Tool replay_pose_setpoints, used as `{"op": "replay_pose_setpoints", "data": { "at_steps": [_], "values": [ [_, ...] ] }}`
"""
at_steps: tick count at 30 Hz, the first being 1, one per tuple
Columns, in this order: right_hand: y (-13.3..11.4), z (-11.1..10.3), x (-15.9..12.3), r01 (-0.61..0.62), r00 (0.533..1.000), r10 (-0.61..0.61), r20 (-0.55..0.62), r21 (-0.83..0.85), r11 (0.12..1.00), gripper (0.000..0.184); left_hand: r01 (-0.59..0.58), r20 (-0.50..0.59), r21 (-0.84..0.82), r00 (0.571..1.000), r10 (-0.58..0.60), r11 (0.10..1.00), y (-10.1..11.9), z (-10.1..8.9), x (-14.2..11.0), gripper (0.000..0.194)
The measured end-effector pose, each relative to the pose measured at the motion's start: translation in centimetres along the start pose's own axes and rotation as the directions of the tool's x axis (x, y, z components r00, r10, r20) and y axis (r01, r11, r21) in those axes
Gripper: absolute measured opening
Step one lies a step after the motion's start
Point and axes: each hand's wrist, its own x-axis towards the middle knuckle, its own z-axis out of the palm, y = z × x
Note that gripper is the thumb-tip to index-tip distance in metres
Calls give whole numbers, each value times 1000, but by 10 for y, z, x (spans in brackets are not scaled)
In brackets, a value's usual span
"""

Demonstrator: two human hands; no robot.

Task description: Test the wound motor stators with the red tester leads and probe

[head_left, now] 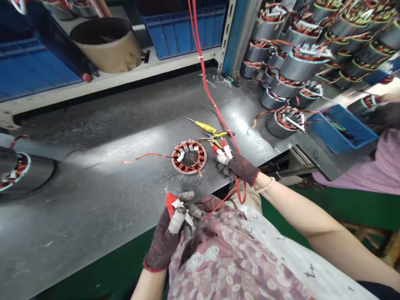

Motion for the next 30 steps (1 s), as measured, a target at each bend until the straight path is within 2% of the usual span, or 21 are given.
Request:
{"op": "replay_pose_setpoints", "data": {
  "at_steps": [2,5,7,9,11,13,14,15,18,21,24,27,29,30],
  "values": [
    [-6,4,4,-27,1000,27,-1,-1,1000,42,-21,21,-4,1000,21,1000,0,-1,3,55],
    [-14,6,4,-50,999,50,0,-2,999,38,-13,-5,-28,1000,13,1000,-2,-3,9,49],
    [-17,1,-4,25,1000,-24,15,-76,997,38,-15,-37,-100,999,11,995,-1,-3,13,53],
    [-17,-9,-19,173,984,-177,4,-240,955,40,-6,-62,-175,998,-5,984,3,-3,16,66],
    [-16,-18,-37,289,922,-370,-111,-439,851,43,9,-85,-194,996,-26,981,9,-5,20,75],
    [-14,-22,-54,326,802,-544,-247,-582,745,47,13,-114,-176,993,-33,984,16,-9,28,73],
    [-13,-22,-60,346,752,-603,-265,-621,704,50,7,-129,-164,991,-28,986,19,-11,34,71],
    [-13,-19,-65,379,730,-640,-240,-637,671,53,0,-142,-156,990,-22,988,23,-14,41,69],
    [-16,-5,-68,503,744,-667,-40,-623,598,57,-15,-158,-184,987,-14,983,33,-20,67,66],
    [-26,10,-64,498,734,-679,2,-681,537,50,-87,-203,-257,979,34,962,43,-21,85,62],
    [-37,15,-65,457,702,-711,35,-788,413,49,-169,-249,-223,962,112,960,46,-18,81,67],
    [-39,13,-71,569,664,-715,219,-769,292,43,-230,-256,-125,947,192,965,44,-16,69,73],
    [-36,12,-76,650,631,-709,314,-714,261,39,-255,-257,-86,940,226,963,44,-16,65,74],
    [-34,12,-78,663,627,-711,317,-696,275,40,-250,-260,-88,940,220,964,45,-18,65,74]
  ]
}}
